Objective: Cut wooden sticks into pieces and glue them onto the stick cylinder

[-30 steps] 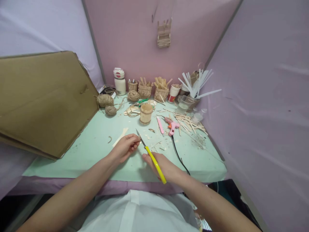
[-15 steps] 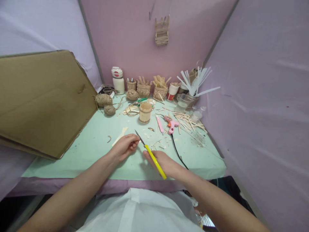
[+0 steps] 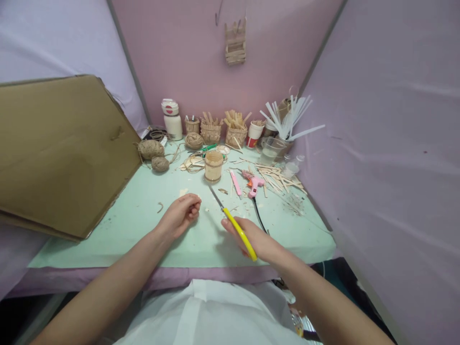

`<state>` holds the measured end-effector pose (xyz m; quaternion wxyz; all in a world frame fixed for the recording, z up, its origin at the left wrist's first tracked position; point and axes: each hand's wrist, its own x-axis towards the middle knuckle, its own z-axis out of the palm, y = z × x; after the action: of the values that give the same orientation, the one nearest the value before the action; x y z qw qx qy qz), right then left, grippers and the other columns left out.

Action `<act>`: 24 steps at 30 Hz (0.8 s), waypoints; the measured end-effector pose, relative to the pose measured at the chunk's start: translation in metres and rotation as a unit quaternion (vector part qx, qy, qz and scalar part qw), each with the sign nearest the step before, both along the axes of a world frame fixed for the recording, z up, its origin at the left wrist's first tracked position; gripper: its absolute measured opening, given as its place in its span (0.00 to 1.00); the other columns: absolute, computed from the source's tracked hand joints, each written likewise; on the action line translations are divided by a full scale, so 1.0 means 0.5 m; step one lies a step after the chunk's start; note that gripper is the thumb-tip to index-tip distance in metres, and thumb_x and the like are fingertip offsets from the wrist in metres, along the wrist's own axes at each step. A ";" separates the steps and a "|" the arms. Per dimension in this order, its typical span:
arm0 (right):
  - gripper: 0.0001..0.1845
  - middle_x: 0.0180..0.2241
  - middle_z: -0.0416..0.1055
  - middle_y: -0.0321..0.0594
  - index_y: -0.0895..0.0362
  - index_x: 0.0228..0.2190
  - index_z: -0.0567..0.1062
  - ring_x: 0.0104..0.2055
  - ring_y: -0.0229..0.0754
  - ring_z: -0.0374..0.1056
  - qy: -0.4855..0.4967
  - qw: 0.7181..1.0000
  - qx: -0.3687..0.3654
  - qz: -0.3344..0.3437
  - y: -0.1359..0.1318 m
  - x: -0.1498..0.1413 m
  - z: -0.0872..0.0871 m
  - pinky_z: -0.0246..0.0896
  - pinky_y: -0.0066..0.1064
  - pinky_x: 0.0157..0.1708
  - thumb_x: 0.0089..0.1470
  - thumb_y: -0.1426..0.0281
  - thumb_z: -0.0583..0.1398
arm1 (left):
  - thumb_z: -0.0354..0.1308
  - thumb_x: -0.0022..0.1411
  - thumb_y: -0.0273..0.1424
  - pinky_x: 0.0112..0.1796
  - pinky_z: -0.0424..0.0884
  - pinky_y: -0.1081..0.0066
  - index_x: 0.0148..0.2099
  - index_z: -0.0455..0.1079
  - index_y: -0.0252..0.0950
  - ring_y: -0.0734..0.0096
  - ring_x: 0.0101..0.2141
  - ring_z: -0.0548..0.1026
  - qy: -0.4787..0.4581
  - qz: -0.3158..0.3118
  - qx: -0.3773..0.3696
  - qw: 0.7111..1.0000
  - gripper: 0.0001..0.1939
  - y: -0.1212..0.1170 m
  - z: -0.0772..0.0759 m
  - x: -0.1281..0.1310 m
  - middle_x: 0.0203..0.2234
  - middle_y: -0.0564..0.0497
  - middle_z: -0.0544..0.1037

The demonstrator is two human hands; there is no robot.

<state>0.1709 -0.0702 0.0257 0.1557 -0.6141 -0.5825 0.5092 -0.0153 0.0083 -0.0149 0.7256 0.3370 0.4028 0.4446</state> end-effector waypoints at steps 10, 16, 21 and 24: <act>0.22 0.19 0.58 0.31 0.54 0.22 0.58 0.22 0.36 0.52 -0.219 0.945 0.214 -0.110 0.008 0.112 -0.038 0.47 0.27 0.22 0.52 0.50 0.52 | 0.63 0.45 0.35 0.23 0.56 0.78 0.28 0.67 0.34 0.83 0.21 0.61 0.063 0.036 0.080 0.994 0.11 0.007 -0.001 -0.002 0.21 0.56 0.67; 0.23 0.19 0.59 0.32 0.54 0.21 0.57 0.21 0.37 0.53 -0.288 0.906 0.242 -0.193 0.012 0.192 -0.067 0.47 0.28 0.23 0.50 0.47 0.51 | 0.65 0.43 0.39 0.23 0.57 0.78 0.28 0.68 0.34 0.80 0.21 0.62 0.110 0.053 0.087 0.989 0.15 0.014 0.020 0.007 0.20 0.56 0.66; 0.24 0.19 0.55 0.31 0.54 0.21 0.57 0.22 0.37 0.51 -0.244 0.910 0.260 -0.210 0.015 0.204 -0.062 0.46 0.29 0.23 0.50 0.46 0.50 | 0.66 0.41 0.38 0.25 0.59 0.78 0.29 0.70 0.33 0.81 0.23 0.65 0.116 0.005 0.066 0.991 0.15 0.020 0.062 0.020 0.22 0.54 0.69; 0.25 0.18 0.54 0.31 0.54 0.20 0.57 0.22 0.36 0.50 -0.224 0.913 0.270 -0.209 0.018 0.196 -0.057 0.46 0.29 0.23 0.49 0.46 0.51 | 0.66 0.41 0.37 0.23 0.57 0.79 0.29 0.69 0.33 0.81 0.23 0.64 0.113 0.006 0.064 0.992 0.15 0.029 0.067 0.019 0.22 0.53 0.69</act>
<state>0.2688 -0.0614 -0.0027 0.2838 -0.7544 -0.5758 0.1368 -0.0055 0.0229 0.0187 0.6498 0.4281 0.4551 0.4329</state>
